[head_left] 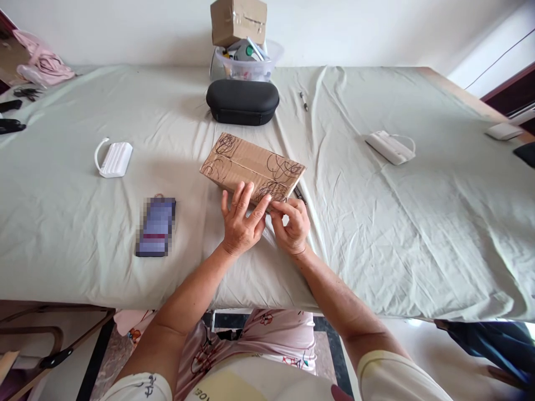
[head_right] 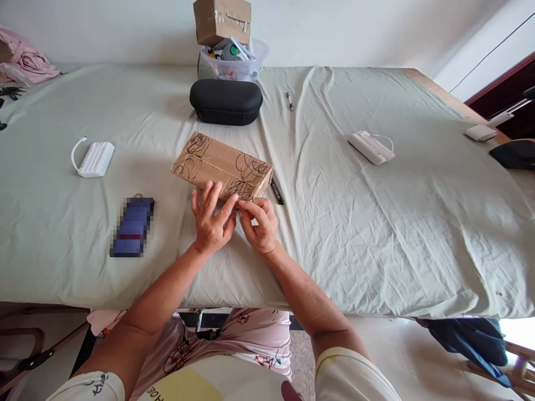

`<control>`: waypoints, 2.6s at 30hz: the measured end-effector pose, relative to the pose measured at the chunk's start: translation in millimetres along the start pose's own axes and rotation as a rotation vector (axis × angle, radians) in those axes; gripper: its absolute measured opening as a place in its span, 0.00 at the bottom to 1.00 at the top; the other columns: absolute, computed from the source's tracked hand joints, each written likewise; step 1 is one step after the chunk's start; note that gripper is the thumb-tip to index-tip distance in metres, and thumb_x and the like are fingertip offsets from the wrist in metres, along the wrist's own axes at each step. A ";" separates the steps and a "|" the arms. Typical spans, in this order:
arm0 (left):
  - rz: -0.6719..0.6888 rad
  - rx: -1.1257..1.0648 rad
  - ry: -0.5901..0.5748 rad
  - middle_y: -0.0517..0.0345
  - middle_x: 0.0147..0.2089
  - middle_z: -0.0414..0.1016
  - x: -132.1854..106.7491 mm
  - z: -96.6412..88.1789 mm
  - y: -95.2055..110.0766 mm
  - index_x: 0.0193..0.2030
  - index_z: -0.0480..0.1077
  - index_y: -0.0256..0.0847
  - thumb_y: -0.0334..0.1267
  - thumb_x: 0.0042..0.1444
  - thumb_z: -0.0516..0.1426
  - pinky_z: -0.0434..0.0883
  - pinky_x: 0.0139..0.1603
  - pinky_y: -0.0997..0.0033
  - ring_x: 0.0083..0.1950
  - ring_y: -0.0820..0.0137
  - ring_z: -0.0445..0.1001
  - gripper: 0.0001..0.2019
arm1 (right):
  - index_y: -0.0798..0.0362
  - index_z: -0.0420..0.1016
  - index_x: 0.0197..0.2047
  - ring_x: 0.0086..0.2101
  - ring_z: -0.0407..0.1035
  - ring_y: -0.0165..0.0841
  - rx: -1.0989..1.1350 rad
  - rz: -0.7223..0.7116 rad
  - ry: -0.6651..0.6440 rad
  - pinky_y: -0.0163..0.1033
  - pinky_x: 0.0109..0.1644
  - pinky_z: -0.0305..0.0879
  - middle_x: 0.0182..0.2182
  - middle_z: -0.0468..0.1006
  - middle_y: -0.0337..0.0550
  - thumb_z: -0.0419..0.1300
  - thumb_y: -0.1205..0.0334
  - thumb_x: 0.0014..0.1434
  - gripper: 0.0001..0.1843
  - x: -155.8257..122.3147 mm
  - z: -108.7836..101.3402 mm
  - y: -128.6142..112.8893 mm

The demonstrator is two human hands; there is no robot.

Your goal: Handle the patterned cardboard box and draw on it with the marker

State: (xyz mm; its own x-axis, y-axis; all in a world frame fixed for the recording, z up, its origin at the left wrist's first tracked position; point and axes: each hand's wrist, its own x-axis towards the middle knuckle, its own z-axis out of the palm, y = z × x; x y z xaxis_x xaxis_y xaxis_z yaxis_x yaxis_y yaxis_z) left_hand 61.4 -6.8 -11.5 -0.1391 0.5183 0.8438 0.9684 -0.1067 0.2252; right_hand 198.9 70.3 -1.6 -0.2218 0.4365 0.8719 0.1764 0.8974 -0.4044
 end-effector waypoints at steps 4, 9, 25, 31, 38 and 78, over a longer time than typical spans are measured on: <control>0.024 -0.058 0.028 0.42 0.75 0.72 -0.4 -1.4 -2.9 0.66 0.76 0.50 0.46 0.72 0.57 0.53 0.83 0.43 0.82 0.55 0.62 0.20 | 0.42 0.75 0.60 0.36 0.77 0.34 0.076 -0.066 -0.053 0.42 0.39 0.77 0.40 0.82 0.43 0.57 0.68 0.71 0.18 -0.7 -0.4 -3.2; -0.095 -0.157 -0.071 0.41 0.73 0.73 -3.2 -2.4 -9.2 0.62 0.77 0.48 0.53 0.71 0.58 0.53 0.83 0.40 0.82 0.52 0.62 0.19 | 0.43 0.75 0.65 0.41 0.79 0.35 0.141 -0.069 -0.166 0.42 0.46 0.78 0.43 0.82 0.46 0.55 0.67 0.72 0.22 0.6 -4.4 -4.4; 0.087 -0.157 0.171 0.44 0.64 0.79 7.9 -2.7 -15.7 0.60 0.72 0.44 0.36 0.69 0.55 0.73 0.69 0.53 0.76 0.55 0.71 0.14 | 0.42 0.75 0.67 0.28 0.67 0.31 -0.049 0.156 0.033 0.41 0.36 0.72 0.31 0.75 0.38 0.54 0.56 0.76 0.21 5.6 -9.3 31.1; 0.003 -0.234 0.134 0.44 0.67 0.77 4.2 -2.4 -22.8 0.60 0.71 0.43 0.35 0.70 0.51 0.71 0.73 0.48 0.77 0.55 0.69 0.15 | 0.47 0.80 0.58 0.30 0.70 0.30 -0.107 0.331 -0.011 0.39 0.37 0.71 0.35 0.78 0.40 0.57 0.53 0.74 0.16 6.8 -9.6 35.5; -0.055 -0.271 0.181 0.43 0.69 0.72 6.2 -3.3 -27.8 0.61 0.73 0.43 0.33 0.72 0.54 0.75 0.71 0.53 0.74 0.58 0.72 0.15 | 0.50 0.81 0.55 0.30 0.69 0.33 -0.267 0.547 -0.249 0.41 0.41 0.70 0.36 0.81 0.43 0.55 0.50 0.71 0.19 10.2 -13.0 48.1; -0.387 -0.170 0.182 0.34 0.75 0.67 -2.7 1.6 -48.1 0.78 0.59 0.39 0.57 0.76 0.46 0.67 0.77 0.53 0.78 0.56 0.67 0.33 | 0.52 0.81 0.48 0.33 0.74 0.31 0.047 0.236 -0.415 0.38 0.38 0.72 0.39 0.83 0.47 0.54 0.59 0.74 0.14 -4.5 4.0 12.2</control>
State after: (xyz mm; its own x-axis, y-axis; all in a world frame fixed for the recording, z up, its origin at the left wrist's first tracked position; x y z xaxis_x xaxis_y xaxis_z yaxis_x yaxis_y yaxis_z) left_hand 15.5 -1.8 -25.4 -0.5326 0.3916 0.7503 0.7925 -0.0807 0.6046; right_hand 198.2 79.5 -11.6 -0.5467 0.6085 0.5752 0.2260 0.7686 -0.5984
